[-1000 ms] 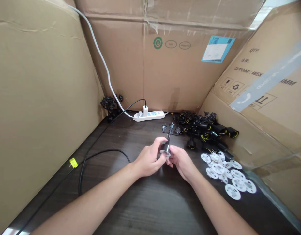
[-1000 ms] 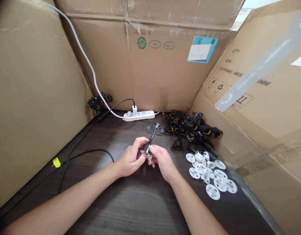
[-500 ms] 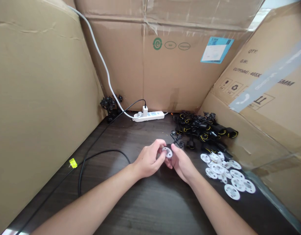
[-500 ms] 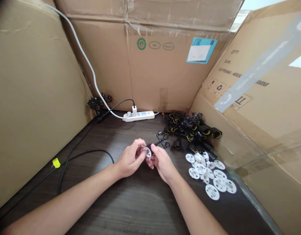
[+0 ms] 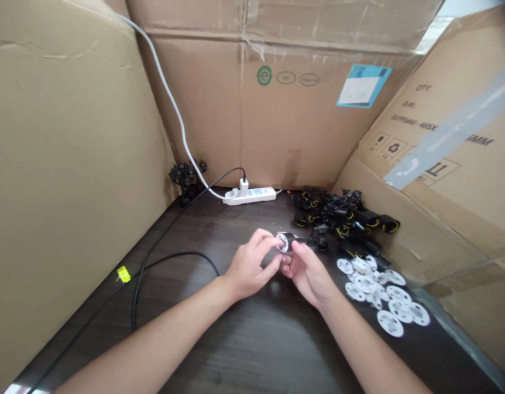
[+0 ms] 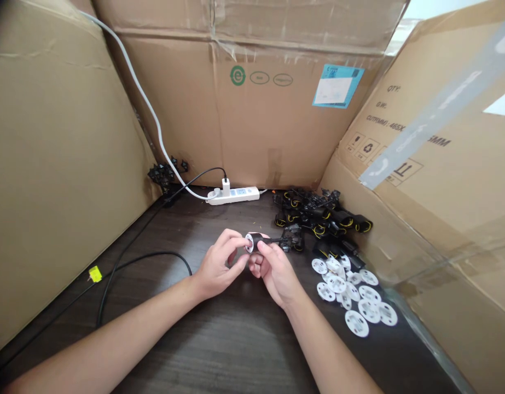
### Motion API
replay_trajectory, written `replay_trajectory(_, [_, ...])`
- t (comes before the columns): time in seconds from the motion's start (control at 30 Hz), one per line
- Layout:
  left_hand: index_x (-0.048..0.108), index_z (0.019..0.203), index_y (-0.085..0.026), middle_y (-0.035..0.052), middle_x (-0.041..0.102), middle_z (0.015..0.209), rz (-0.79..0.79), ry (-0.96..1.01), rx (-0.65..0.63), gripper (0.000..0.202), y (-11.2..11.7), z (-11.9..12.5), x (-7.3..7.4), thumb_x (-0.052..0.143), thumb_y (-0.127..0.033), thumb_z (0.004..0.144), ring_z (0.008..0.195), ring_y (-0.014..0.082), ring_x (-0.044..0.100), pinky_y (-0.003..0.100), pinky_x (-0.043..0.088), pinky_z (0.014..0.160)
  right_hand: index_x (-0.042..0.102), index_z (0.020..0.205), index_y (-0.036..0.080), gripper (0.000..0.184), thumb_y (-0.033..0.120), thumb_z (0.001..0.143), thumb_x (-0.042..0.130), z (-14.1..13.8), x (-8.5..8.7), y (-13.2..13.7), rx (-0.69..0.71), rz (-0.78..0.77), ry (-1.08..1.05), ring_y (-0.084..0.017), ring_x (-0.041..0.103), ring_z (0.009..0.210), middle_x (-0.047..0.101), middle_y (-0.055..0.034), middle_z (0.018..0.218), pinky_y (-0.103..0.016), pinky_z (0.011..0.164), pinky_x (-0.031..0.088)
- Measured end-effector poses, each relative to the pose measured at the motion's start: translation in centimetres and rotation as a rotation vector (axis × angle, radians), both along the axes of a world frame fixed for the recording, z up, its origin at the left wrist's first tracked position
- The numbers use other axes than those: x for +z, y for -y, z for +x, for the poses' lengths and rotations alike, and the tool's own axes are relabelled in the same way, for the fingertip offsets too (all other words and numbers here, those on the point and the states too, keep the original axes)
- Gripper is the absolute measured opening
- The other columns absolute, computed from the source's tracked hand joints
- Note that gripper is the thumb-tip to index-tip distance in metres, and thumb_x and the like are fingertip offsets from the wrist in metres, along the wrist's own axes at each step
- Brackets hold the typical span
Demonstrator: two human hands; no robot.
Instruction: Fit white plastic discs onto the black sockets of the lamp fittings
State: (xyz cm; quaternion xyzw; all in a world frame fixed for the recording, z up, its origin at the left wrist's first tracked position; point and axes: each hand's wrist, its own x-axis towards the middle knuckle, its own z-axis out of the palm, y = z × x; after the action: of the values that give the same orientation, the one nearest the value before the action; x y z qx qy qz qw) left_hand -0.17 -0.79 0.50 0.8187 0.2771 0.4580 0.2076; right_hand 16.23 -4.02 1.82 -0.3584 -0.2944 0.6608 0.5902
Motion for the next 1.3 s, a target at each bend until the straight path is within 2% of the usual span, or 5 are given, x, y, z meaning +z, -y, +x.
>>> replay_trajectory(0.33, [0.063,0.104,-0.021,0.0051,0.059,0.108,-0.04,0.017,-0.009,0.012,-0.3,0.0,-0.2,0.062,-0.017,0.092,0.075,0.0113,0.059,0.024,0.051,0.069,0.066,0.077,0.016,0.046,0.049,0.064,0.096,-0.2,-0.5,-0.1,-0.019,-0.034,0.035,-0.01,0.056,0.055,0.065,-0.0003,0.065,-0.018,0.045,0.039])
replay_trajectory(0.6, [0.06,0.094,-0.018,0.0033,0.055,0.096,-0.134,0.025,-0.077,0.005,-0.3,0.1,0.1,0.063,-0.02,0.091,0.071,0.0114,0.053,0.024,0.048,0.066,0.067,0.079,0.016,0.04,0.049,0.074,0.089,-0.1,-1.2,-0.4,0.019,0.022,0.109,-0.01,0.053,0.054,0.061,-0.0003,0.066,-0.019,0.045,0.04])
replay_trajectory(0.8, [0.062,0.103,-0.019,0.0043,0.058,0.103,-0.159,0.008,-0.097,0.01,-0.3,0.0,0.1,0.061,-0.021,0.094,0.073,0.0107,0.056,0.023,0.05,0.067,0.069,0.087,0.016,0.036,0.047,0.079,0.085,0.1,-1.2,-0.5,0.051,0.065,0.109,-0.01,0.054,0.056,0.063,-0.0018,0.071,-0.018,0.045,0.039])
replay_trajectory(1.07, [0.065,0.103,-0.019,0.0058,0.063,0.107,-0.064,0.011,-0.084,0.011,-0.2,0.0,-0.2,0.055,-0.022,0.099,0.079,0.0114,0.062,0.023,0.052,0.071,0.07,0.078,0.015,0.037,0.049,0.079,0.085,0.1,-1.3,-0.4,0.02,0.059,0.094,-0.01,0.053,0.056,0.062,-0.0019,0.068,-0.019,0.047,0.04])
replay_trajectory(1.3, [0.068,0.111,-0.022,0.006,0.066,0.113,-0.1,-0.049,-0.046,0.019,-0.3,0.0,0.1,0.051,-0.025,0.102,0.094,0.0147,0.067,0.024,0.054,0.08,0.07,0.073,0.014,0.042,0.054,0.078,0.084,0.1,-1.5,-0.6,0.0,0.05,0.156,-0.011,0.052,0.056,0.059,-0.0015,0.063,-0.021,0.046,0.038])
